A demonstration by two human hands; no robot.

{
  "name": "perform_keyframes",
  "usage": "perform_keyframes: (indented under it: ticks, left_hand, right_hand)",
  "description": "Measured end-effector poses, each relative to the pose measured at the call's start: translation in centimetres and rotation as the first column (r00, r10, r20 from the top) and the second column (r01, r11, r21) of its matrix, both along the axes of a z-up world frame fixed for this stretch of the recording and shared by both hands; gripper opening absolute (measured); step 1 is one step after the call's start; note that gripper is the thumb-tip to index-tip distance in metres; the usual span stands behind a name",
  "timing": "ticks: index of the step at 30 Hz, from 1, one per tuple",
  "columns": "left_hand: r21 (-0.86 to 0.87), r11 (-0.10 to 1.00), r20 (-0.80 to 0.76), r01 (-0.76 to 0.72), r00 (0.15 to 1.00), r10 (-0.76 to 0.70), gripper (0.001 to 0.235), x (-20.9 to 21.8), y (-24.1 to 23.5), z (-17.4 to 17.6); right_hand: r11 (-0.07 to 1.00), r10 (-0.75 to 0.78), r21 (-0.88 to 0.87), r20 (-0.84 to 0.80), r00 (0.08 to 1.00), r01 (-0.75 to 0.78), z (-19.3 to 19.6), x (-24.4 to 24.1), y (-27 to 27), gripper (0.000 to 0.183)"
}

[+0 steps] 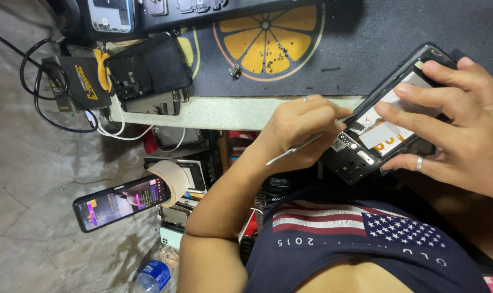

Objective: The person uses a metal spudger and a green plastic pry tool to carefully pry and separate the battery and internal components from a disassembled smartphone. They repeatedly lift adhesive and adjust the battery while holding the phone body steady.

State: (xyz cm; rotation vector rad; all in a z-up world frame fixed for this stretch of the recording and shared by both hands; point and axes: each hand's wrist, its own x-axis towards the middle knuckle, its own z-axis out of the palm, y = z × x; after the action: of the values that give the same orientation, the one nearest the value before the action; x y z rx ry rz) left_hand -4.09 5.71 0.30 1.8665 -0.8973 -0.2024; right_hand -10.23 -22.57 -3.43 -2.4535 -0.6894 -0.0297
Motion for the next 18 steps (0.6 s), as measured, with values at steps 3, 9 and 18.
perform_keyframes:
  ticks: [3,9,18]
  left_hand:
    - [0.000,1.000,0.074,-0.017,0.997,0.017,0.018,1.0,-1.9,-0.4]
    - [-0.013,1.000,0.054,-0.010,0.999,0.011,0.024,1.9,-2.8,-0.2]
    - [-0.041,0.999,0.054,0.025,0.998,-0.023,0.016,3.9,-4.9,-1.6]
  right_hand:
    - [1.000,-0.018,0.022,-0.001,1.000,0.018,0.0,-0.1,0.1,0.080]
    - [1.000,0.001,0.003,-0.006,1.000,-0.001,0.7,0.1,0.0,0.076]
    - [0.999,0.039,-0.008,-0.010,0.999,-0.039,0.0,0.3,-0.7,0.072]
